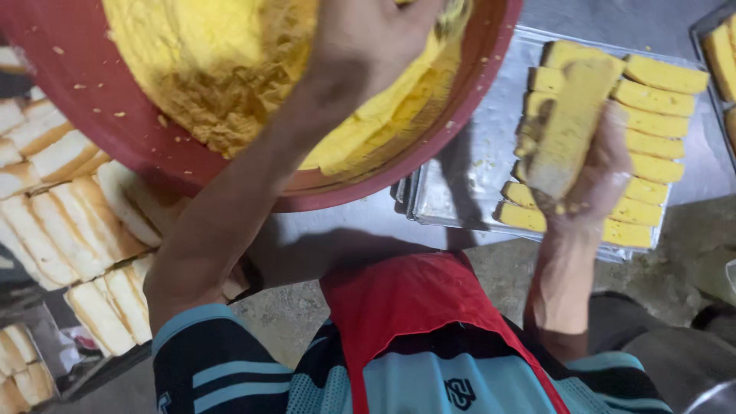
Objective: The person applies a yellow spread to slices of bread using a brush and arranges the coated slices onto a metal tray.
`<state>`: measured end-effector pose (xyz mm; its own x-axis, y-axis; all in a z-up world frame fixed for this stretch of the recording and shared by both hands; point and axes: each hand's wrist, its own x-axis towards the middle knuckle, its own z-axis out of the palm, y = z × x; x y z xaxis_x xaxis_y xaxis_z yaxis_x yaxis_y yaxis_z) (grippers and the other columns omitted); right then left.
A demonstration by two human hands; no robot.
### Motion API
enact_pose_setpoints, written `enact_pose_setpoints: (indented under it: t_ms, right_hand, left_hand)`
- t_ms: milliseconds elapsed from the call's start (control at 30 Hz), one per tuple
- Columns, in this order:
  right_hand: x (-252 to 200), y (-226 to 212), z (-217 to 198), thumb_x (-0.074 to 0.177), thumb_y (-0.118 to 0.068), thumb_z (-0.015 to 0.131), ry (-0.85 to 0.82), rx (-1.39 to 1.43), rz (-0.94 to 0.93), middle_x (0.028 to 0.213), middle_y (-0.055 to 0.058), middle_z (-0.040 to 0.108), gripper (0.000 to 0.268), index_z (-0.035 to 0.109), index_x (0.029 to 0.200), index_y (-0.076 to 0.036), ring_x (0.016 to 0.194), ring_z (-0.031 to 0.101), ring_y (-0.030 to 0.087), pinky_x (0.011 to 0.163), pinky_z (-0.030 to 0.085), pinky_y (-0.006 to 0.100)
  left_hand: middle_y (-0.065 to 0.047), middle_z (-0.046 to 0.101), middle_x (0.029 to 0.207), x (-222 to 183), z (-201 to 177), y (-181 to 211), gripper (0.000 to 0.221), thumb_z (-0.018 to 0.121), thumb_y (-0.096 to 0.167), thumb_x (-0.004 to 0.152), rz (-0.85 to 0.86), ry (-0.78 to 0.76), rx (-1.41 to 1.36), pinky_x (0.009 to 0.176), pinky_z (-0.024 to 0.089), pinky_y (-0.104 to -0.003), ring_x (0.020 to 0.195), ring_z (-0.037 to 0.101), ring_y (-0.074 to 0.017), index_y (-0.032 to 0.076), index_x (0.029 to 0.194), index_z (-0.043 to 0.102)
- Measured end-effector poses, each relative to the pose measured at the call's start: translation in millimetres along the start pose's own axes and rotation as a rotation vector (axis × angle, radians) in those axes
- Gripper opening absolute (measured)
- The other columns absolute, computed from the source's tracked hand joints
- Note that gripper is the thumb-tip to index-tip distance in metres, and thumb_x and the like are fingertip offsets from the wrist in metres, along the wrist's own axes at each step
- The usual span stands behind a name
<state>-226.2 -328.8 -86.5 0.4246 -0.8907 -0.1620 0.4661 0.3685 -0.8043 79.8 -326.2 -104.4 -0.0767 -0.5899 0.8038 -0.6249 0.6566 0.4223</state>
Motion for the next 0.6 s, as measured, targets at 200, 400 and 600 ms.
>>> enact_pose_setpoints:
  t_ms: [200,400,600]
  right_hand:
    - [1.3,1.3,-24.4,0.117,-0.035,0.035,0.155,0.084,0.038,0.102,0.018,0.061,0.053,0.052,0.143,0.008,0.082,0.065,0.026,0.072,0.058,0.037]
    - [15.7,6.6,-31.1,0.119,-0.037,0.041,0.090,0.161,-0.044,0.104,0.019,0.063,0.053,0.052,0.144,0.009,0.083,0.066,0.027,0.069,0.058,0.035]
    - [42.7,15.5,-8.1,0.114,-0.033,0.037,0.209,0.317,-0.027,0.111,0.018,0.065,0.050,0.047,0.146,0.004,0.085,0.065,0.025,0.072,0.057,0.035]
  left_hand:
    - [-0.007,0.065,0.067,-28.1,35.3,10.4,0.017,0.077,0.014,0.100,-0.598,-0.147,-0.087,0.053,0.043,-0.037,0.055,0.061,-0.0148,0.000,0.093,0.070]
    - [-0.011,0.078,0.101,-15.1,-15.6,13.9,0.019,0.073,0.018,0.101,-0.997,0.092,-0.888,0.082,0.068,-0.035,0.093,0.083,-0.0184,0.001,0.110,0.070]
    - [-0.011,0.074,0.113,8.7,-21.3,107.4,0.027,0.076,0.020,0.102,-0.744,0.008,-0.961,0.087,0.067,-0.032,0.097,0.075,-0.0196,0.001,0.118,0.066]
